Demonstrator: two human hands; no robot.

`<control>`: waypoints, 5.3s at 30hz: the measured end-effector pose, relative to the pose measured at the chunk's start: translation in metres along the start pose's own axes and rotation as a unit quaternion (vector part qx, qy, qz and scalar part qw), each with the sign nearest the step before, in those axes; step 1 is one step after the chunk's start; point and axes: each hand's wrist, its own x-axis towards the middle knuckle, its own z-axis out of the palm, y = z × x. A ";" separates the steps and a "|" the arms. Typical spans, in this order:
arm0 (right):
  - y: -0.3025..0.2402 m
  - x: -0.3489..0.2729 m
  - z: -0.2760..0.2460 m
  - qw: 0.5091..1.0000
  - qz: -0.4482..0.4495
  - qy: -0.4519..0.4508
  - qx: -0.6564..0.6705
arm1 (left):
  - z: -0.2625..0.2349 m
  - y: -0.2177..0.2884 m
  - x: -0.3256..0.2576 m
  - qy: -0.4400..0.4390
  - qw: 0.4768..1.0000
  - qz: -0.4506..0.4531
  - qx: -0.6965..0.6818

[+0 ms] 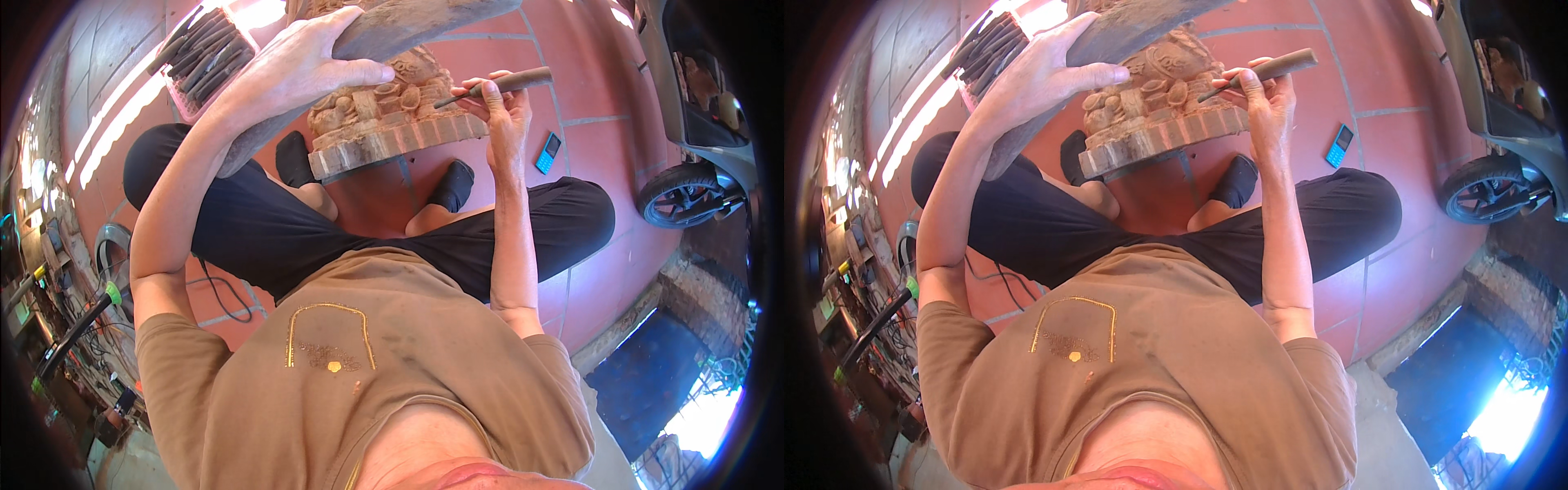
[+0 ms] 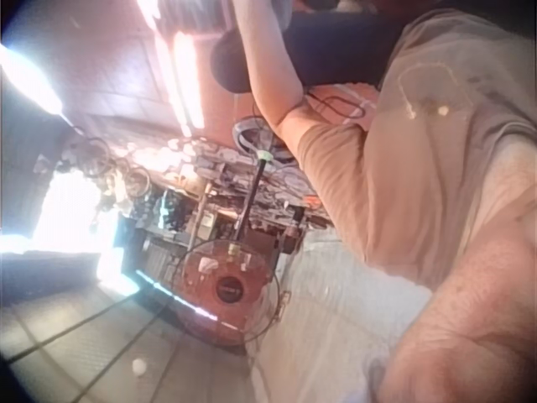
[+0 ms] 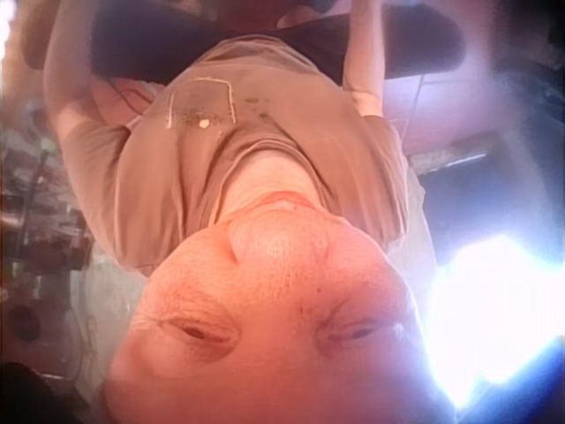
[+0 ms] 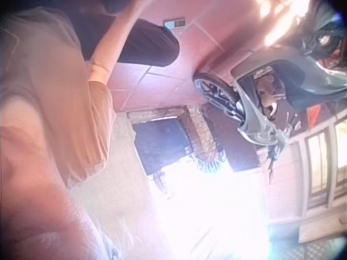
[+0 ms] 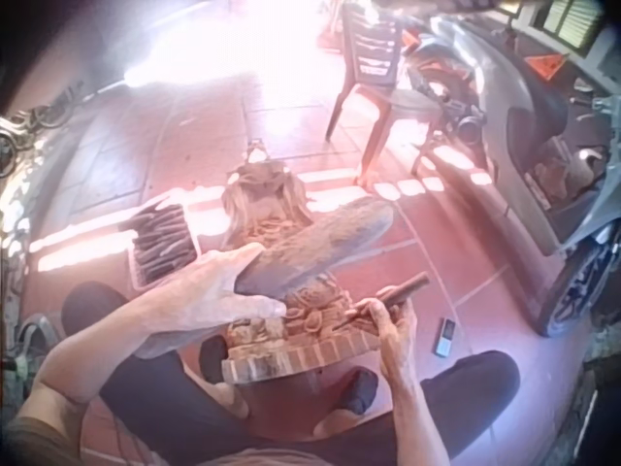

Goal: The person carves a wooden block using a chisel and mallet while sitting cross-legged on the floor. They repeatedly strike the chisel to shape the wood, occasionally adjusting the block's position.

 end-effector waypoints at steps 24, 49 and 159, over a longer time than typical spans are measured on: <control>-0.015 0.018 0.036 0.934 -0.040 -0.259 -0.244 | -0.032 0.043 -0.013 -0.044 0.995 -0.062 -0.067; -0.010 0.020 0.042 0.897 -0.091 -0.268 -0.339 | -0.006 0.020 -0.019 0.026 0.999 -0.010 -0.021; 0.007 0.035 0.020 0.950 0.016 -0.153 -0.270 | -0.028 0.026 -0.016 -0.025 0.980 -0.121 -0.153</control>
